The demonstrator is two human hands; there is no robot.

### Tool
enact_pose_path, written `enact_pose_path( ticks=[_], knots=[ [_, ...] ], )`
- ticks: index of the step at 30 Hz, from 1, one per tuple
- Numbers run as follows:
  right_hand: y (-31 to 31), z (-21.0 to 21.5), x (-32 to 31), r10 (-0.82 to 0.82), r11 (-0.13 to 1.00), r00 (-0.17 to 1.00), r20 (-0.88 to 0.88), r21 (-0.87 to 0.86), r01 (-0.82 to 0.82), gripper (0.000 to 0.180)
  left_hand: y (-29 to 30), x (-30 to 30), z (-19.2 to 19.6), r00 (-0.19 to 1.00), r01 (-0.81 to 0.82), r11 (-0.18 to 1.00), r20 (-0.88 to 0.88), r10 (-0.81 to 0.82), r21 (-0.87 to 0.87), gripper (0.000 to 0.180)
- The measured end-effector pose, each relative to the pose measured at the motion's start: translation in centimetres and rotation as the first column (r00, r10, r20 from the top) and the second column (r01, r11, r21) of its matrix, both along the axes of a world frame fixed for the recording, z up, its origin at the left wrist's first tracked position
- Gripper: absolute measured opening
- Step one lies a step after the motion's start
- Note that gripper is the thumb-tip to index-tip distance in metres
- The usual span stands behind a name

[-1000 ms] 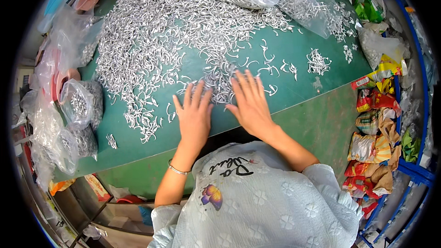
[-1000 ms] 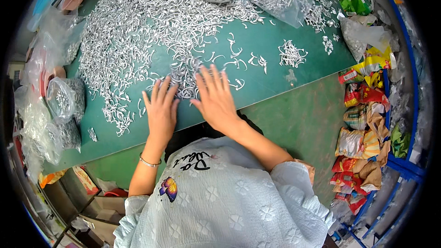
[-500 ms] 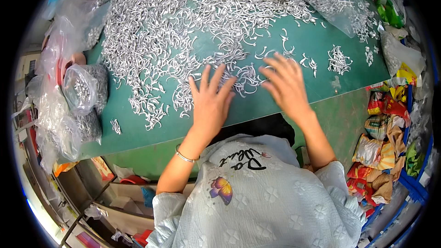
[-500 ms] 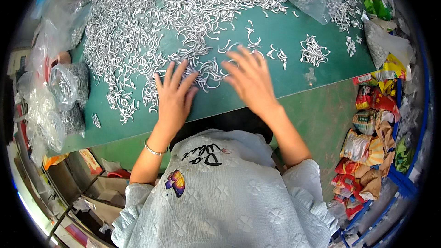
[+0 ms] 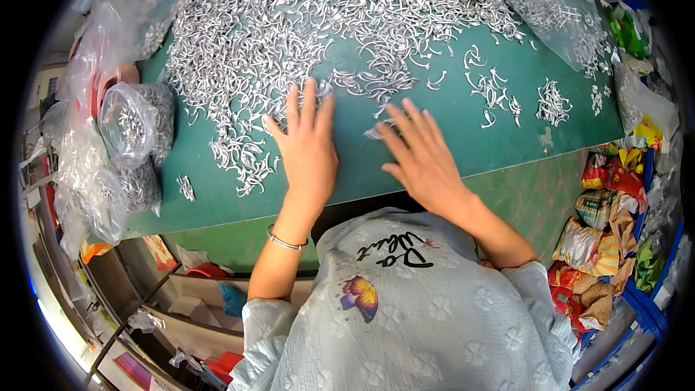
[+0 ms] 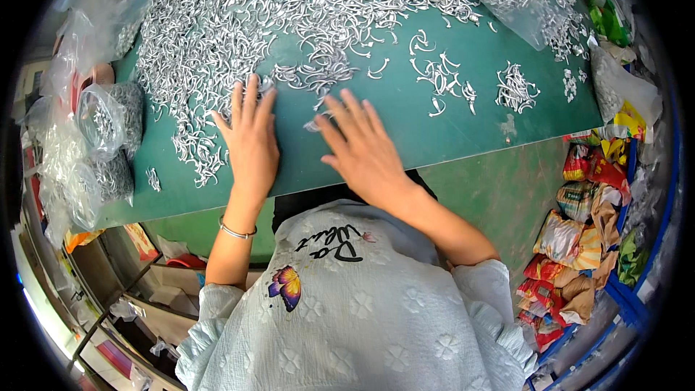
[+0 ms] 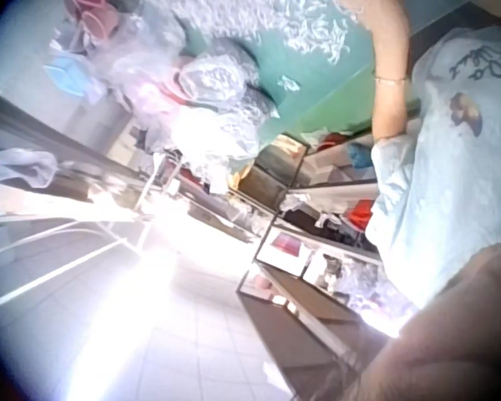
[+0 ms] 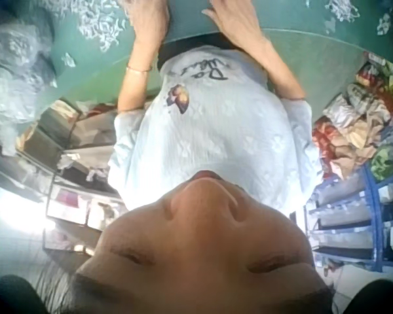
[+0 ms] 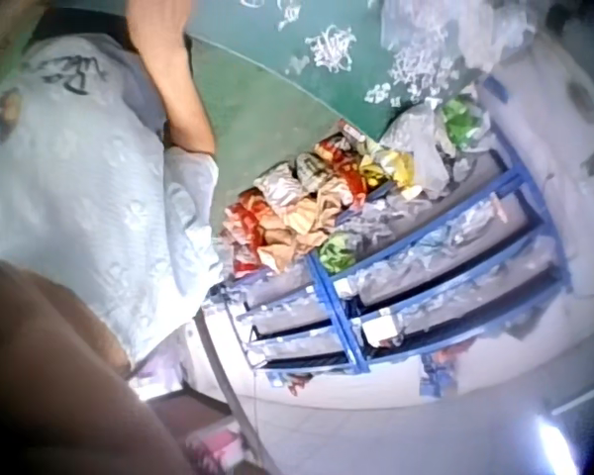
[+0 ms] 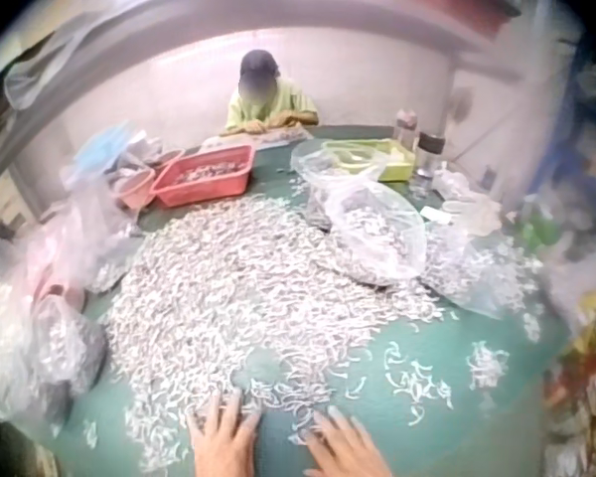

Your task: The person picks up small curved metal parts from a large pile on a green workbench by hand and collects them into their left palm.

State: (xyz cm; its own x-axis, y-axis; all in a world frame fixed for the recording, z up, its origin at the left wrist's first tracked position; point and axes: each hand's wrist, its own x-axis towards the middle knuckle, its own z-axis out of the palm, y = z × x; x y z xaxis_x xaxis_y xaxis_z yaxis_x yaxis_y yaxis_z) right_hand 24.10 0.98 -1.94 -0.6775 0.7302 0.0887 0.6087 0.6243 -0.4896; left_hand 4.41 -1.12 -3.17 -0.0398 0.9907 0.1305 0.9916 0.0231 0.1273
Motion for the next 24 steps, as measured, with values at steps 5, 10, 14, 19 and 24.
enact_pose_path(
  ticks=[5, 10, 14, 19, 24],
  knots=[
    [1.3, 0.2, -1.1, 0.164, 0.986, 0.969, -0.184, 0.066, -0.154, 0.042, 1.5, -1.7, 0.4, 0.997, -0.044, 0.992, 0.063, 0.036, 0.116, 0.037],
    [4.9, -0.4, -0.3, -0.047, 0.992, 0.984, -0.171, 0.106, 0.066, 0.03, -2.9, 3.1, 1.6, 0.871, 0.278, 0.96, 0.409, -0.271, 0.043, 0.043],
    [5.4, -0.8, 2.2, 0.165, 0.986, 0.97, -0.181, 0.022, -0.164, 0.023, -4.4, 2.0, 0.3, 0.804, 0.382, 0.923, 0.479, -0.352, 0.038, 0.044],
    [6.3, 0.7, 3.6, -0.297, 0.954, 0.904, -0.309, -0.137, 0.266, 0.02, -4.5, -0.1, -0.2, 0.842, 0.17, 0.963, 0.477, -0.251, 0.207, 0.035],
    [6.9, 0.9, 3.7, -0.402, 0.885, 0.906, -0.129, 0.199, 0.421, 0.018, -3.4, -0.9, 0.5, 0.923, 0.004, 0.969, 0.371, -0.099, 0.248, 0.032]
  ],
)
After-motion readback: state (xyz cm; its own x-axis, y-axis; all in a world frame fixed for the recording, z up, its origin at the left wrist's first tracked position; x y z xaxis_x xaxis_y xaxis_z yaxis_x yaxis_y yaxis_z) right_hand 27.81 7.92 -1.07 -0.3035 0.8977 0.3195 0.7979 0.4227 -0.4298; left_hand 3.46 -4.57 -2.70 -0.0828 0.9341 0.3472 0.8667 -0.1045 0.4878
